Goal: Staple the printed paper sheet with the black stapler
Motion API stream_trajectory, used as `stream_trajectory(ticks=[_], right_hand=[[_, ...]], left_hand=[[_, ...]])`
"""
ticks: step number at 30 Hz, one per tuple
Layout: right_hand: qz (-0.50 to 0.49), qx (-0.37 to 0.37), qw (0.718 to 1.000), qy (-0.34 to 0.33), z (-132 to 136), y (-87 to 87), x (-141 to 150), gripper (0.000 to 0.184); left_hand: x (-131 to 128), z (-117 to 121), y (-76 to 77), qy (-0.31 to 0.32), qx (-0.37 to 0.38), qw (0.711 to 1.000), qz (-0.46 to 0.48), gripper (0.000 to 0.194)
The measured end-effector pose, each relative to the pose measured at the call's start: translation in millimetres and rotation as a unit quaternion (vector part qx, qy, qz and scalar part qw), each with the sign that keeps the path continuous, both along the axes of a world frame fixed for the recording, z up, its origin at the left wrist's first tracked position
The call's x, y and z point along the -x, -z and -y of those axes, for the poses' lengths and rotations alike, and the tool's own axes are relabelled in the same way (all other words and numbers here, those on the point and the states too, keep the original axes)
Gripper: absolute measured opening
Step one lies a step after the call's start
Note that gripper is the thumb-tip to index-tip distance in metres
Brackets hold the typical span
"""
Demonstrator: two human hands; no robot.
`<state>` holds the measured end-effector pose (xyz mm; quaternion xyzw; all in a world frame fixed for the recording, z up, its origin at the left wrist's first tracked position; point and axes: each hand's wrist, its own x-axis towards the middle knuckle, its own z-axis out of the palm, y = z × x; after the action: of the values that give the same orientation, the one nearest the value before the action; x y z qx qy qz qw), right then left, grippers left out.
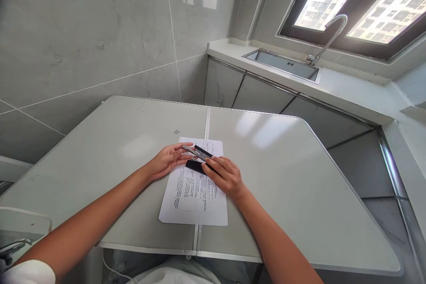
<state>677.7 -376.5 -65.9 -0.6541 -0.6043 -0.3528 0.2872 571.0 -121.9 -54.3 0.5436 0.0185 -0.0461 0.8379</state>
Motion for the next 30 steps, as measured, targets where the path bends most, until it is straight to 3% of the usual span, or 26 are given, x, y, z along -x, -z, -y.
stream_trajectory(ticks=[3,8,13,16,20,24,27,30], right_hand=[[0.025,0.034,0.999,0.000,2.6,1.4,0.9,0.045],[-0.074,0.086,0.993,-0.012,5.9,8.6,1.5,0.050],[-0.113,-0.009,0.993,0.044,0.5,7.9,3.6,0.049],[-0.193,-0.073,0.975,0.086,-5.2,3.5,5.7,0.037],[-0.402,-0.041,0.902,0.153,-10.1,4.0,7.2,0.020],[-0.537,0.036,0.835,0.118,-11.2,10.6,5.3,0.025],[-0.556,0.065,0.824,0.093,-11.1,15.7,1.8,0.026],[-0.516,0.086,0.847,0.091,-10.5,15.1,-2.1,0.028]], left_hand=[[-2.0,0.5,6.0,-0.007,0.051,0.999,-0.017,0.045],[-5.0,-0.3,15.5,0.000,0.037,0.999,-0.027,0.038],[-8.1,-4.2,18.3,-0.064,0.036,0.997,-0.021,0.032],[-8.7,-6.7,18.7,-0.167,-0.027,0.985,-0.028,0.031],[-3.0,-5.0,12.0,-0.344,-0.197,0.918,0.027,0.039],[5.8,1.3,4.5,-0.375,-0.332,0.859,0.103,0.033],[9.8,3.8,7.0,-0.362,-0.436,0.801,0.196,0.023],[12.0,4.5,11.7,-0.325,-0.546,0.713,0.297,0.029]])
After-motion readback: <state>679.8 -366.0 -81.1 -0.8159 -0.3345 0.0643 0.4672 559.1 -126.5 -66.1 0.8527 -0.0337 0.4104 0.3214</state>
